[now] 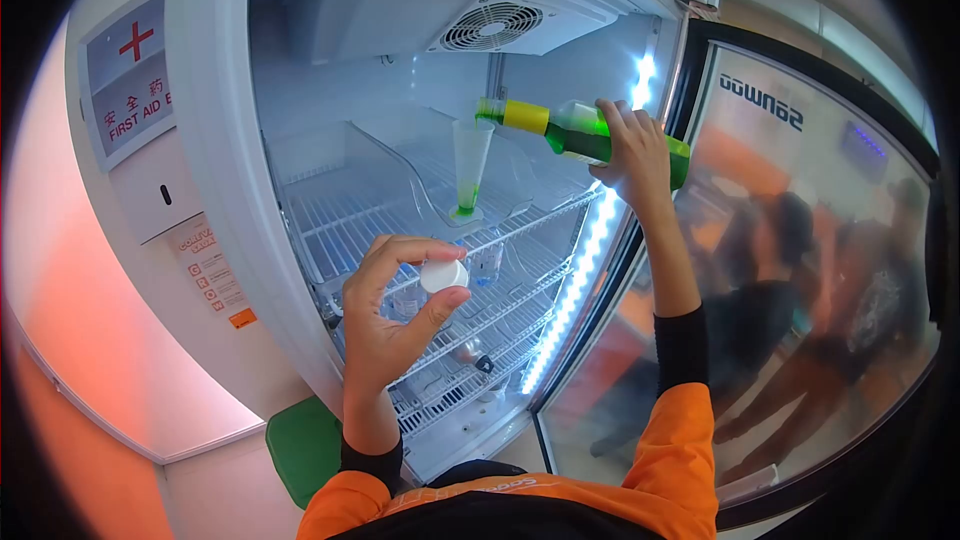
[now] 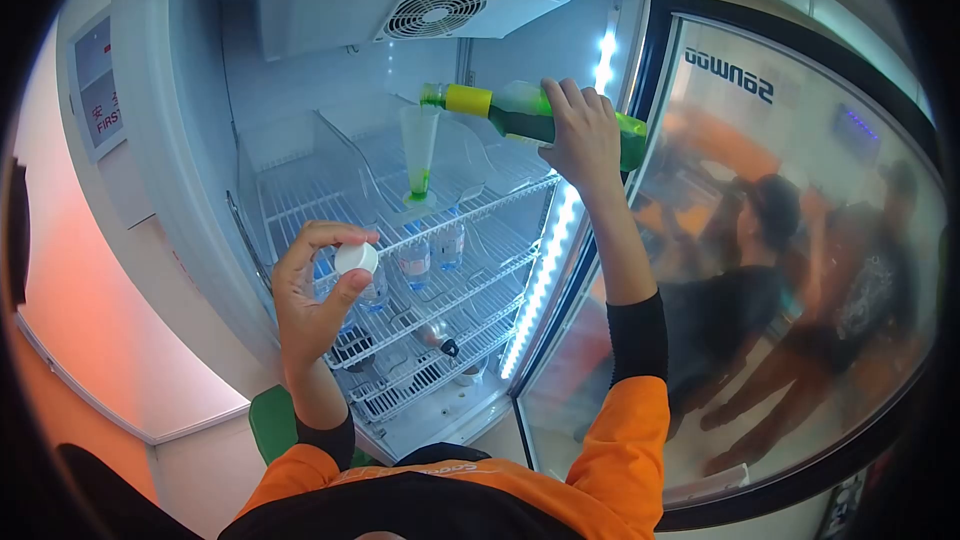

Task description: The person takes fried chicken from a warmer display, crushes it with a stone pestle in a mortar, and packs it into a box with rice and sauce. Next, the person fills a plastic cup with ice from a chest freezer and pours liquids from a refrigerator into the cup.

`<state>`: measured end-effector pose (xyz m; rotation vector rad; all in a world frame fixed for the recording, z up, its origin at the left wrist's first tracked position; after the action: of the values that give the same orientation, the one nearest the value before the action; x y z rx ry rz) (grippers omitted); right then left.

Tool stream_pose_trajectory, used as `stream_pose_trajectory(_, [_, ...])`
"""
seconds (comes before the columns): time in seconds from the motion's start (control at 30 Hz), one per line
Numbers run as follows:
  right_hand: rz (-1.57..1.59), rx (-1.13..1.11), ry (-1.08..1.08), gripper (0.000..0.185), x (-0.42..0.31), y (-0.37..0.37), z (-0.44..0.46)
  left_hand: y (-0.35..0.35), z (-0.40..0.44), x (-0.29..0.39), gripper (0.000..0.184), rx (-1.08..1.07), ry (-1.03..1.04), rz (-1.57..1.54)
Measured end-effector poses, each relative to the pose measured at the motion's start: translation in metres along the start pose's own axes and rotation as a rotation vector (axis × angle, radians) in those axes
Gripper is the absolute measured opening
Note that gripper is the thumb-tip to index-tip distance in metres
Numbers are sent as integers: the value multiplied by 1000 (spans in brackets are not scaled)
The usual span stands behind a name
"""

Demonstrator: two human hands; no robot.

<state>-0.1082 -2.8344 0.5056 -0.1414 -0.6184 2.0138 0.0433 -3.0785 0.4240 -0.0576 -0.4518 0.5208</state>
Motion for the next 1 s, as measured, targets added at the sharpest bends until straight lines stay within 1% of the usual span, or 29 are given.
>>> stream_pose_trajectory(0.3, [-5,-21,14,78,0,1,1,1,0,1,26,6,6,-12])
stream_pose_trajectory(0.47, [1,-12,-15,77,0,2,2,1,0,1,25,4,1,-17])
stream_pose_trajectory(0.67, [1,5,4,78,1,2,1,2,0,1,20,-13,-11,-9])
stream_pose_trajectory(0.77, [52,-30,73,75,4,5,0,2,0,-1,19,-9,-41,-39])
stream_pose_trajectory(0.8, [79,-1,62,75,1,3,-1,3,0,-3,20,-21,-59,-14])
stream_pose_trajectory(0.87, [120,-14,126,69,1,4,-4,2,-2,-8,25,-43,-95,38])
stream_pose_trajectory(0.93, [165,-39,187,65,-2,3,-7,2,-4,-16,26,-19,-143,-21])
stream_pose_trajectory(1.0, [205,-59,212,66,1,11,-11,0,-4,-20,26,33,-186,-83])
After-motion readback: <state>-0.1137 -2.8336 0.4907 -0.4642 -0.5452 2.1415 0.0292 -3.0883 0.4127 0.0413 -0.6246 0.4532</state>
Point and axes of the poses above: each hand's wrist, its own z-axis towards the middle knuckle, its own y-axis out of the palm, x = y × z, the point moved 9 cm from there along z, towards the middle knuckle, and after that the axes turned 14 degrees about z, right-handed, at the moved point
